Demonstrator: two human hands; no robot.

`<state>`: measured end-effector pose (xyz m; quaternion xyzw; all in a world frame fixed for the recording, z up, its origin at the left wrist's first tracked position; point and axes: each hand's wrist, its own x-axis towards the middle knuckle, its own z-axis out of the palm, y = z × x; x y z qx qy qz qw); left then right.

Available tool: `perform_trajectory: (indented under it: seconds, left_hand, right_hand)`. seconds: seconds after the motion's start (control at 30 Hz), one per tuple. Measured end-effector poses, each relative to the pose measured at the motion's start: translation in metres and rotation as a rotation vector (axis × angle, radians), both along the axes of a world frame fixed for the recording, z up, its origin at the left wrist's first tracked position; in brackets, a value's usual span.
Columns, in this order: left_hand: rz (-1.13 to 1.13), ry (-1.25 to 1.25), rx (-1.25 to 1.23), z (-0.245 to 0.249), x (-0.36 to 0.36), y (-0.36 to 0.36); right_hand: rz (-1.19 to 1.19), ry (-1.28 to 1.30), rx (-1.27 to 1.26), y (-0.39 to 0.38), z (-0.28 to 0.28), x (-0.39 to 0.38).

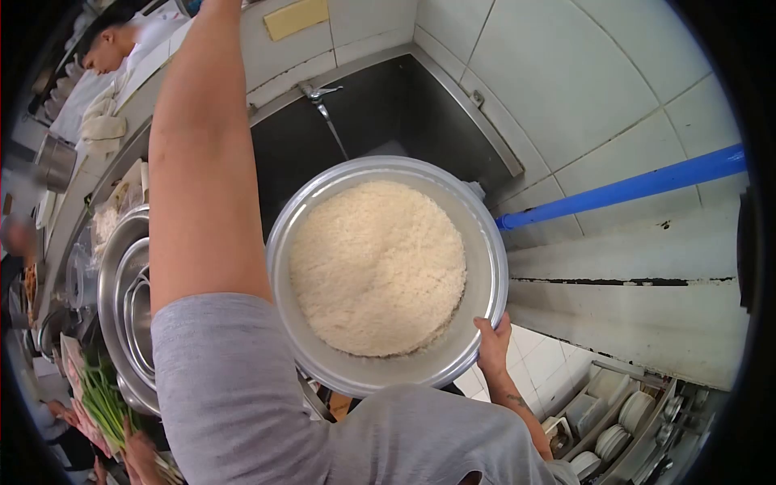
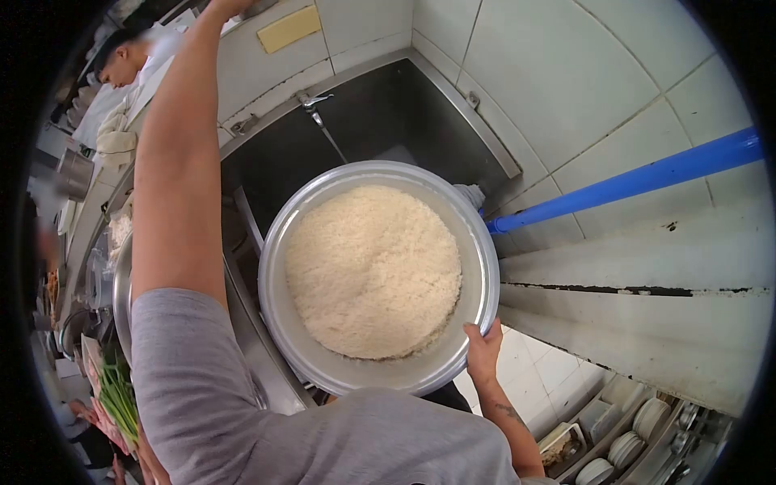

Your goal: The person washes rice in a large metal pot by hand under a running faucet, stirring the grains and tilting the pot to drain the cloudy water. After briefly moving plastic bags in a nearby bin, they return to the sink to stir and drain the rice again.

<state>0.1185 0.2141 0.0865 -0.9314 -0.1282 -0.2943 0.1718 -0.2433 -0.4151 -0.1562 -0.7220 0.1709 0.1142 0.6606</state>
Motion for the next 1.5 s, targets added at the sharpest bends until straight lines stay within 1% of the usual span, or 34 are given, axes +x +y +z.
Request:
perform_trajectory:
  seconds: [0.1,0.2,0.23,0.27,0.33,0.37,0.43,0.5,0.57,0.63,0.77,0.83,0.87,0.97,1.0,1.07,1.17,1.2,1.27,1.4,1.5]
  left_hand:
    - [-0.081,-0.256,-0.665,-0.006,-0.034,-0.046]
    - [0.031,-0.217,-0.291,-0.016,-0.108,-0.118]
    - [-0.116,-0.233,-0.293,-0.033,-0.134,-0.131]
    - [-0.064,-0.226,-0.331,-0.048,-0.162,-0.149]
    - [0.138,-0.108,-0.459,-0.086,-0.207,-0.178]
    - [0.256,0.035,-0.423,-0.109,-0.219,-0.186]
    - [0.388,0.349,-0.598,-0.167,-0.215,-0.177]
    - [0.316,0.562,-0.653,-0.2,-0.205,-0.187]
    - [0.241,0.585,-0.754,-0.207,-0.192,-0.21]
    - [0.185,0.568,-0.78,-0.223,-0.176,-0.221]
    - [0.274,0.467,-0.963,-0.248,-0.162,-0.231]
    - [0.277,0.425,-0.949,-0.256,-0.162,-0.23]
    - [0.28,0.403,-0.937,-0.259,-0.161,-0.227]
    - [0.225,0.346,-0.994,-0.251,-0.169,-0.233]
    - [0.226,0.322,-0.998,-0.252,-0.17,-0.234]
    - [0.23,0.271,-1.009,-0.254,-0.171,-0.235]
    - [0.206,0.291,-0.956,-0.257,-0.17,-0.232]
    - [0.197,0.256,-0.947,-0.257,-0.17,-0.232]
    - [0.176,0.189,-0.931,-0.258,-0.172,-0.235]
    - [0.18,0.178,-0.898,-0.26,-0.172,-0.237]
    - [0.17,0.175,-0.899,-0.258,-0.172,-0.238]
  right_hand:
    - [0.008,-0.013,0.033,0.001,-0.002,0.002]
    - [0.015,-0.018,0.026,-0.001,-0.006,0.003]
    - [0.018,-0.02,0.031,-0.001,-0.007,0.005]
    - [0.017,-0.02,0.035,-0.001,-0.007,0.005]
    - [0.021,-0.02,0.03,-0.001,-0.008,0.003]
    - [0.029,-0.025,0.018,-0.001,-0.009,0.004]
    - [0.031,-0.043,0.008,-0.004,-0.009,0.003]
    - [0.024,-0.07,0.025,-0.002,-0.012,0.003]
    - [0.054,-0.069,-0.004,-0.002,-0.01,0.004]
    - [0.072,-0.072,-0.062,-0.001,-0.001,0.003]
    - [0.087,-0.088,-0.202,-0.007,-0.014,0.008]
    - [0.117,-0.107,-0.272,-0.007,-0.014,0.016]
    - [0.081,-0.158,-0.304,-0.004,-0.012,0.02]
    - [0.104,-0.173,-0.323,-0.002,-0.013,0.027]
    - [0.099,-0.231,-0.31,-0.001,-0.013,0.028]
    - [0.104,-0.205,-0.288,0.0,-0.007,0.028]
    - [0.102,-0.19,-0.25,0.003,0.003,0.028]
    - [0.099,-0.187,-0.237,0.003,0.003,0.027]
    - [0.07,-0.166,-0.126,0.003,0.0,0.027]
    - [0.018,-0.113,0.045,0.001,-0.008,0.027]
    - [0.035,-0.07,0.046,0.001,-0.002,0.027]
